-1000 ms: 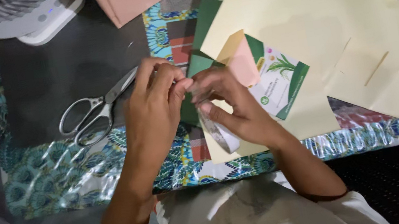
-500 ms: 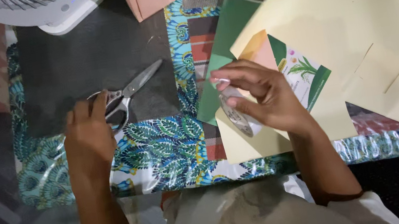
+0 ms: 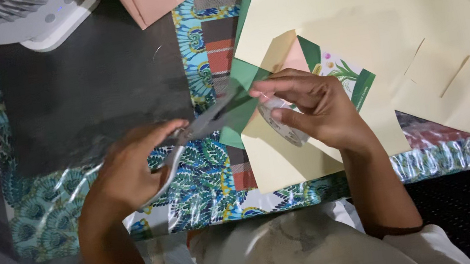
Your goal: The person folds a pink paper bag, secures it with clear tape, and then wraps a green product box in cream-colored paper using tape. The person uses scissors to cut tape and adjusts folds to complete the wrapping.
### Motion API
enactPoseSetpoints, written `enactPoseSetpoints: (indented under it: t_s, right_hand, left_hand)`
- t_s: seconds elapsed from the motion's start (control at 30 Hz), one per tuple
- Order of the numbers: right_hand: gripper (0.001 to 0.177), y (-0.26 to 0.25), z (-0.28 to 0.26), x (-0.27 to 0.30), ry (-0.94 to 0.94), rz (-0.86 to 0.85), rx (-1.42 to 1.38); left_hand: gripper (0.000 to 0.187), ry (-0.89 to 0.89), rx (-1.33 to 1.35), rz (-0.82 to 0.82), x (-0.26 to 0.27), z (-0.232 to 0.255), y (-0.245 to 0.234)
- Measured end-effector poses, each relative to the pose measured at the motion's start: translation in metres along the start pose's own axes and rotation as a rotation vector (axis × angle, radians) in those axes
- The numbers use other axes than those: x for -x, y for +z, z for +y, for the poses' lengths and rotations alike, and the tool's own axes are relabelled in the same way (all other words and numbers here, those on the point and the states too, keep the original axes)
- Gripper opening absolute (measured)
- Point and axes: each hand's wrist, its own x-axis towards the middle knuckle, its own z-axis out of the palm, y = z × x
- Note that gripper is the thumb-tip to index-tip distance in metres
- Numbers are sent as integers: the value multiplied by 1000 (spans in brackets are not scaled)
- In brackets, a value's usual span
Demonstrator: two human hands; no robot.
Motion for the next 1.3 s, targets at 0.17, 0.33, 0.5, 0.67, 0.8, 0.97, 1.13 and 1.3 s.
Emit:
enactPoseSetpoints:
  t_s: [0.17,0.33,0.5,0.67,0.8,0.97,1.13,1.3]
  right_hand:
    - [47,1,-1,-1,-4,-2,81]
    - [53,-3,-10,4,-91,-25,321]
    - [52,-2,-10,2,-144,-15,358]
    - [51,0,-8,2,-60,-21,311]
    - [49,-1,-8,2,-94,-31,302]
    - [45,-1,-5,3,-57,-33,279]
    - [48,-2,-4,6,-14,-29,278]
    - [55,-9,-14,15,-105,30,318]
  left_hand:
    - [61,-15,-41,-71,-5,21,-7]
    - [62,-65,-48,-131,-10,28,-6]
    - [58,56,-45,-69,-9,28,-5]
    - [62,80,-43,-99,-12,35,-10]
    - [67,-298,-139,-289,-16,44,-14]
    - [66,-292,-169,-266,-16,50,-14]
    - [64,-348,-268,-390,-14,37,-14]
    - [51,-73,-211,109,9,-6,-6]
